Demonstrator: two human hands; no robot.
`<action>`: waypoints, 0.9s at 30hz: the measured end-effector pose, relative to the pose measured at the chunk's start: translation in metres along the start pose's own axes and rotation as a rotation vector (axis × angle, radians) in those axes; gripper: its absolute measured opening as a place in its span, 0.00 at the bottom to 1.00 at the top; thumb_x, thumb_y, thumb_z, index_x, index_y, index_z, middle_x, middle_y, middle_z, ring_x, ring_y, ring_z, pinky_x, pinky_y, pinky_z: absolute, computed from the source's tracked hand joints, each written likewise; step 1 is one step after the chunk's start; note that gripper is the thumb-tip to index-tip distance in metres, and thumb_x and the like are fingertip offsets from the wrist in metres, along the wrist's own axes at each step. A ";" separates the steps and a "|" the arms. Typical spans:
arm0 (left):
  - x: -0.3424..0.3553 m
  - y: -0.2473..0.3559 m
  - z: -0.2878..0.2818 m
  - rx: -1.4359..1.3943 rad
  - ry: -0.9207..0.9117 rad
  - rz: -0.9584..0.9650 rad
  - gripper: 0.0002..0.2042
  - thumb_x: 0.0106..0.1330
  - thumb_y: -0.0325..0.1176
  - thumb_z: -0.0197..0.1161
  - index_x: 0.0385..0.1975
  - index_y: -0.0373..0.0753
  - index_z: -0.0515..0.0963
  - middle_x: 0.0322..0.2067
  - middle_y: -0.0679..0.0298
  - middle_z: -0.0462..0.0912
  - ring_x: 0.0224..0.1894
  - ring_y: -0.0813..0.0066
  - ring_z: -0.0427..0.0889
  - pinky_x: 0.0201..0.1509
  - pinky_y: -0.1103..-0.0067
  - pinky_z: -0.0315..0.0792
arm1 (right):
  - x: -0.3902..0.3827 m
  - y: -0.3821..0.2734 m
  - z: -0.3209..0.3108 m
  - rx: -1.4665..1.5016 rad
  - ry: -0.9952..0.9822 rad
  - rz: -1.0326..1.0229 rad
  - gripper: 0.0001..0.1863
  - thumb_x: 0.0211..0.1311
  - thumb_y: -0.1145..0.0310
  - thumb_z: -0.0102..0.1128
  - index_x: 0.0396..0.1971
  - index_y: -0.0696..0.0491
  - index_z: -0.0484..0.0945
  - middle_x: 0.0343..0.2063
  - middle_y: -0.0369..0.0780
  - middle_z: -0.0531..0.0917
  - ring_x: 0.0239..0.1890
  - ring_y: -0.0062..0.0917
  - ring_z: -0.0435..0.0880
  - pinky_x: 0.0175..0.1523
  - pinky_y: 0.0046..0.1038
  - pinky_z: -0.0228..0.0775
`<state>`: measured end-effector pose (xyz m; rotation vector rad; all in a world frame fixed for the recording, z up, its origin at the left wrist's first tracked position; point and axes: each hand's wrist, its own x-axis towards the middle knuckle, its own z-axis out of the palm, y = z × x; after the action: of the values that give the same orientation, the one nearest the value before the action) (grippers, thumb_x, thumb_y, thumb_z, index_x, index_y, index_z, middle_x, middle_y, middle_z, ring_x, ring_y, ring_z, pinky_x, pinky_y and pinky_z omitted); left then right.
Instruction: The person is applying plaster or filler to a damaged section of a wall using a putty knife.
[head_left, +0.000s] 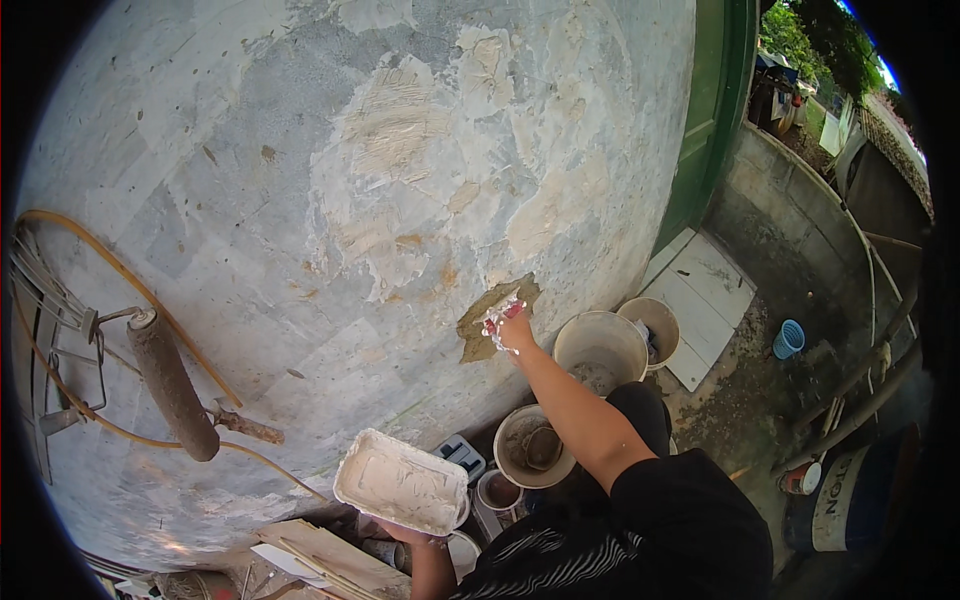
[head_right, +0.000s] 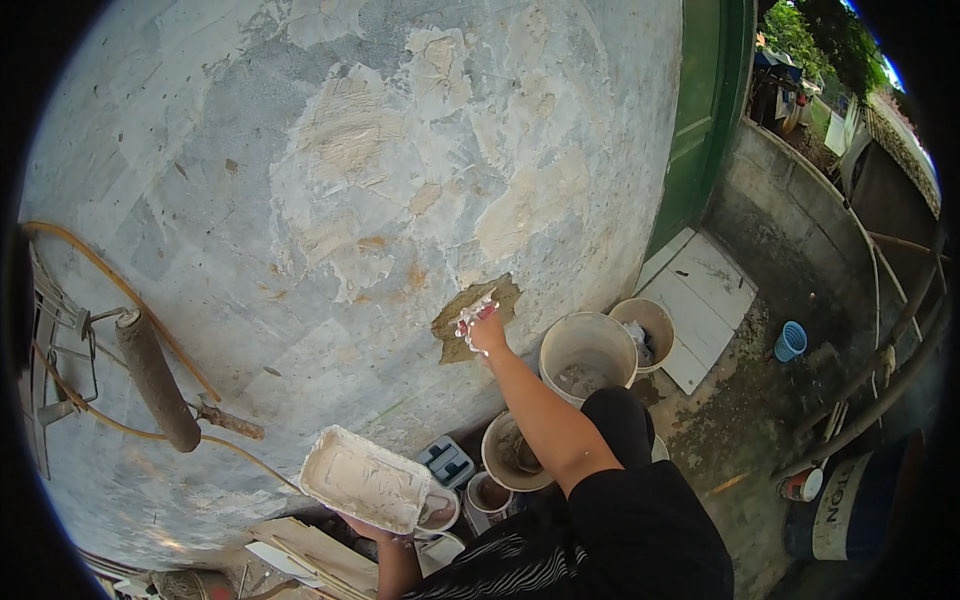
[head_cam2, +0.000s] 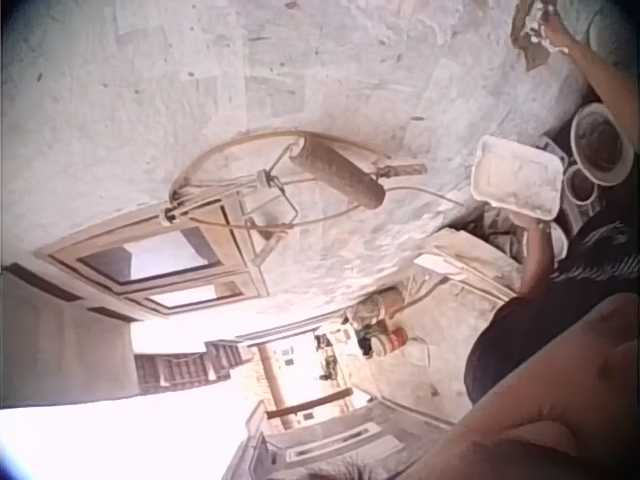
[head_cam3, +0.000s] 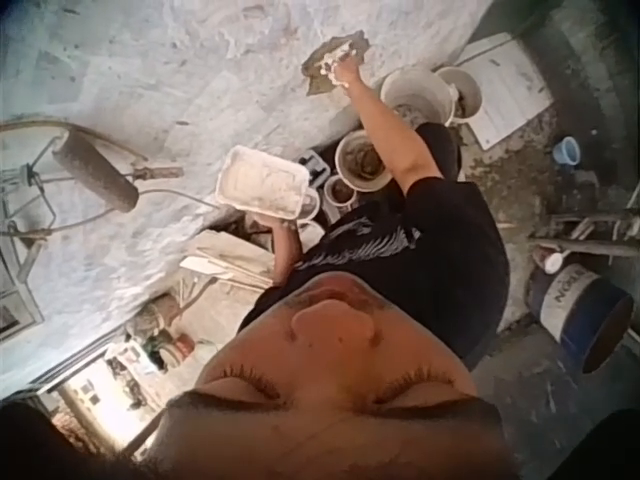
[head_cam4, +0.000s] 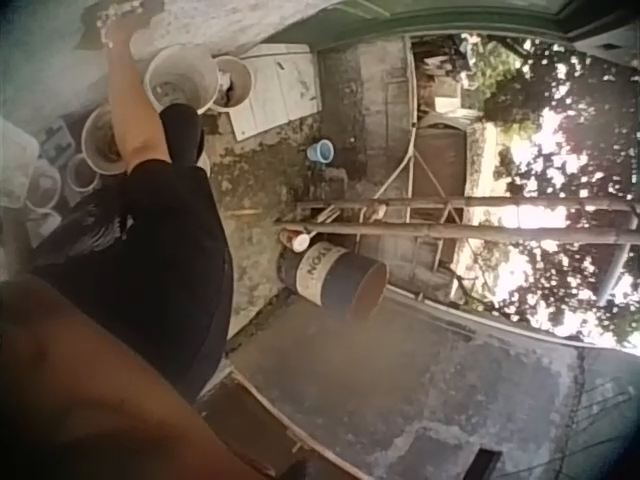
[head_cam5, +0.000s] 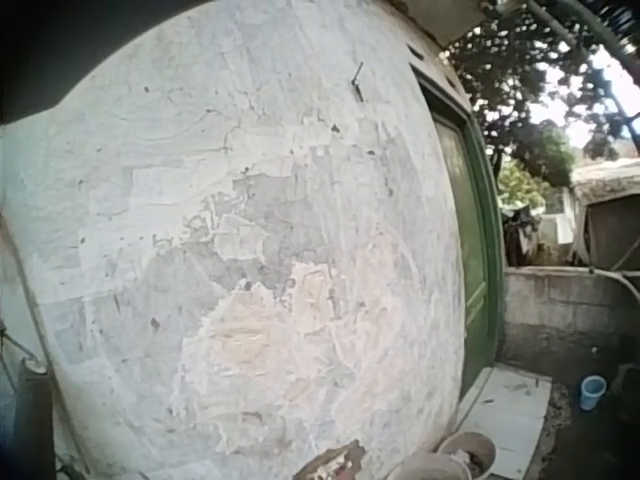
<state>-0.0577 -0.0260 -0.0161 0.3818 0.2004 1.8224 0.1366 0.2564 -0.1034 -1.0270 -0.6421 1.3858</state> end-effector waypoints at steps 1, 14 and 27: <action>-0.004 0.006 -0.003 0.011 0.005 0.017 0.30 0.60 0.57 0.35 0.59 0.47 0.53 0.58 0.60 0.57 0.56 0.54 0.61 0.56 0.59 0.58 | -0.017 0.001 0.009 -0.022 -0.036 -0.012 0.07 0.51 0.78 0.45 0.31 0.55 0.69 0.23 0.36 0.74 0.22 0.19 0.72 0.24 0.22 0.62; -0.004 0.010 -0.010 0.163 0.076 0.126 0.30 0.60 0.58 0.33 0.59 0.47 0.51 0.58 0.60 0.56 0.55 0.55 0.62 0.55 0.60 0.60 | -0.035 0.011 0.005 0.107 -0.093 0.032 0.04 0.53 0.76 0.50 0.30 0.56 0.71 0.25 0.35 0.76 0.24 0.17 0.73 0.26 0.22 0.64; -0.002 0.013 -0.007 0.115 -0.023 0.085 0.30 0.60 0.58 0.34 0.58 0.47 0.54 0.57 0.60 0.57 0.56 0.54 0.61 0.56 0.58 0.57 | -0.019 0.027 -0.004 -0.518 -0.009 -0.262 0.10 0.46 0.70 0.53 0.27 0.60 0.72 0.24 0.49 0.78 0.28 0.40 0.78 0.32 0.34 0.67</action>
<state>-0.0711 -0.0310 -0.0184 0.4982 0.2769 1.8941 0.1247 0.2339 -0.1255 -1.2858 -1.1378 1.0138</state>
